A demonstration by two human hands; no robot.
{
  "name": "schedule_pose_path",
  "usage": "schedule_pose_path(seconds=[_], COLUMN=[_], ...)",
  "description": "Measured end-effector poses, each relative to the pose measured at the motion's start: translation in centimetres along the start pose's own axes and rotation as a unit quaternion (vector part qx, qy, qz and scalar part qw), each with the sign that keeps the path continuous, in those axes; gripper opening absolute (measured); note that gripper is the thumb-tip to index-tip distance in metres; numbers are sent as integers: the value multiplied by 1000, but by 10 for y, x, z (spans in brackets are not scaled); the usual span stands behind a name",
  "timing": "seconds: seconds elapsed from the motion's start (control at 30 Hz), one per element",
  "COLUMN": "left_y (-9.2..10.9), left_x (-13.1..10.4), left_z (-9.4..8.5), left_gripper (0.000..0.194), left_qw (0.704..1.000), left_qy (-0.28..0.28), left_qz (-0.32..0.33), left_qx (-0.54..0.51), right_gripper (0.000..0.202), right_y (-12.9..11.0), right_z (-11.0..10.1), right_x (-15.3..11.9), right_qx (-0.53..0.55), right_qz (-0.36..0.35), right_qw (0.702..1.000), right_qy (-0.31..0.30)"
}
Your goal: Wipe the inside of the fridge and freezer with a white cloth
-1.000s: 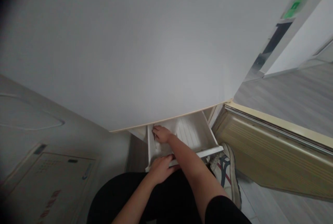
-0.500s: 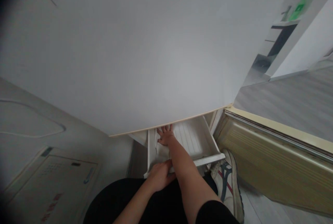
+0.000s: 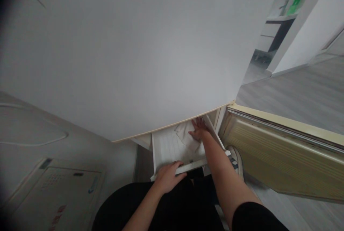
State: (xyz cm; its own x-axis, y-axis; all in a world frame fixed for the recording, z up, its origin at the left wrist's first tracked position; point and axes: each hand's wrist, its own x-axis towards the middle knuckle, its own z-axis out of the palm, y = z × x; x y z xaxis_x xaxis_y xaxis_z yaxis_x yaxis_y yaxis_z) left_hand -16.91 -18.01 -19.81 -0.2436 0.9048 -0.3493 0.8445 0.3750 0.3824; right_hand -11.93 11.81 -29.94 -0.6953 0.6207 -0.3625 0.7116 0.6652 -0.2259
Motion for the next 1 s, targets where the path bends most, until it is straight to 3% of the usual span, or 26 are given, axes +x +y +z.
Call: schedule_pose_path(seconds=[0.17, 0.3, 0.5, 0.67, 0.73, 0.83, 0.9, 1.0], left_y=[-2, -3, -2, -2, -1, -1, -1, -3], left_x=[-2, -1, 1, 1, 1, 2, 3, 3], left_z=[3, 5, 4, 0, 0, 1, 2, 4], left_gripper=[42, 38, 39, 33, 33, 40, 42, 43], left_qw=[1000, 1000, 1000, 1000, 999, 999, 999, 999], left_qy=[6, 10, 8, -10, -19, -9, -9, -7], left_qz=[-15, -7, -18, -20, -29, -30, -30, -27], left_qx=[-9, -13, -16, 17, 26, 27, 32, 35], right_gripper=[126, 144, 159, 156, 150, 141, 137, 139], right_y=[-33, -64, -132, -184, -186, -167, -142, -96], right_z=[14, 15, 18, 34, 39, 37, 29, 14], right_x=[-10, -14, -24, -33, -32, -24, -18, -15], right_qx=[-12, -14, -46, -83, -70, -40, -23, -5], right_qz=[83, 75, -11, -157, -213, -264, -247, -155], right_qw=[996, 996, 995, 980, 972, 960, 964, 983], right_qy=[-9, -48, -86, -87, -73, -80, -94, -94])
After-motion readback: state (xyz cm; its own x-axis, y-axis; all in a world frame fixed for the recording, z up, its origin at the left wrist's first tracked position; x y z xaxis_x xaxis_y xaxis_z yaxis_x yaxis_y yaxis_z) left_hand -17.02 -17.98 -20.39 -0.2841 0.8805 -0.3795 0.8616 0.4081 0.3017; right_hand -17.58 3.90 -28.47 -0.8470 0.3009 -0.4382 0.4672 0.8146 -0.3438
